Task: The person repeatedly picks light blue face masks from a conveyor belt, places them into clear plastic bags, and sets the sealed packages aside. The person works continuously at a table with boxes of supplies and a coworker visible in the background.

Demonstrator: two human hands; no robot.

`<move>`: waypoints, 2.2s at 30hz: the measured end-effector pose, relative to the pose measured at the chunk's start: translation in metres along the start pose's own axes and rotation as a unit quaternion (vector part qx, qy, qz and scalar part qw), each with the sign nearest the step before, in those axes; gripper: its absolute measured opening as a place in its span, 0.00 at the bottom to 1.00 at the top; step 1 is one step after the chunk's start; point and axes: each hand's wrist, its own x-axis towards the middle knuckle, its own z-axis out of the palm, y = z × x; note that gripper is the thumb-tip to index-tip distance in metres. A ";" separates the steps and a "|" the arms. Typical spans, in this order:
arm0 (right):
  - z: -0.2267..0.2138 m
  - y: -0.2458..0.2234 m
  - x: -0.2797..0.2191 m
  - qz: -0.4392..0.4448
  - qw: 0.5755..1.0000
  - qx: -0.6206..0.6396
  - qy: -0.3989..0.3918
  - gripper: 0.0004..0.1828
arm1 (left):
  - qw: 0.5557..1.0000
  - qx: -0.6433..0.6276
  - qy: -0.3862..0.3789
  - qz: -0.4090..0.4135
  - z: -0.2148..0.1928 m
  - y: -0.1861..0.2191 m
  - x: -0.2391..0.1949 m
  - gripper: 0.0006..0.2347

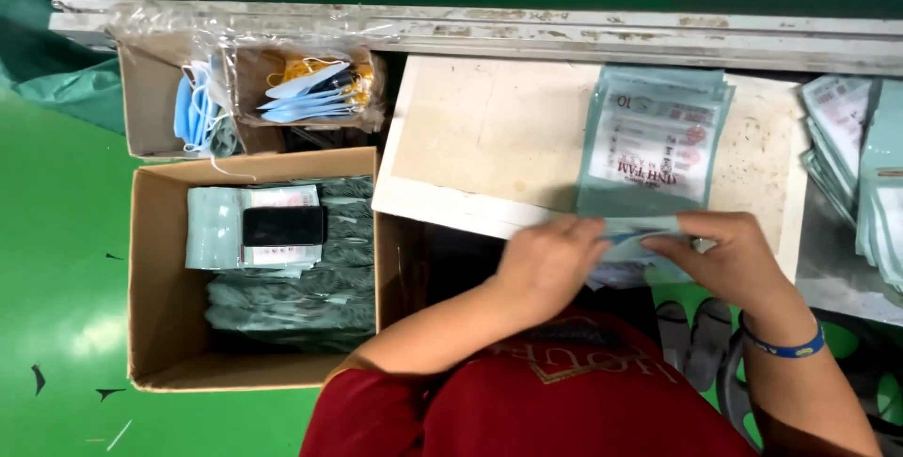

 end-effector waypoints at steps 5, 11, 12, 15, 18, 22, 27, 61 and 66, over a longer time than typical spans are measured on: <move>0.009 -0.009 -0.002 -0.002 0.997 0.035 0.070 0.12 | 0.942 -0.080 0.311 0.103 -0.037 0.009 -0.009 0.15; 0.012 -0.020 -0.002 -0.065 0.995 -0.014 0.072 0.07 | 0.956 -0.123 0.238 0.117 -0.009 -0.009 0.002 0.10; 0.010 -0.021 -0.004 -0.060 0.995 -0.022 0.077 0.06 | 0.953 -0.115 0.247 0.134 -0.012 -0.009 0.002 0.09; 0.002 -0.016 -0.014 -0.054 0.994 -0.014 0.089 0.04 | 0.958 -0.101 0.231 0.138 -0.013 -0.011 -0.001 0.06; -0.002 -0.010 -0.015 -0.044 0.993 0.003 0.114 0.04 | 0.981 -0.091 0.128 0.110 -0.019 -0.024 0.000 0.05; -0.010 0.002 0.000 -0.104 0.980 0.058 0.161 0.09 | 0.946 -0.279 0.154 0.064 -0.009 -0.085 0.004 0.08; -0.087 0.015 0.052 -0.066 0.957 -0.047 0.277 0.18 | 0.806 -0.381 0.452 -0.045 -0.039 -0.163 0.006 0.14; -0.072 0.142 0.239 0.020 0.868 0.423 0.258 0.25 | 0.875 -0.351 0.260 0.211 -0.088 -0.104 0.283 0.43; -0.010 0.086 0.163 -0.049 0.913 0.405 0.014 0.34 | 0.895 -0.370 0.212 0.127 -0.092 -0.117 0.130 0.39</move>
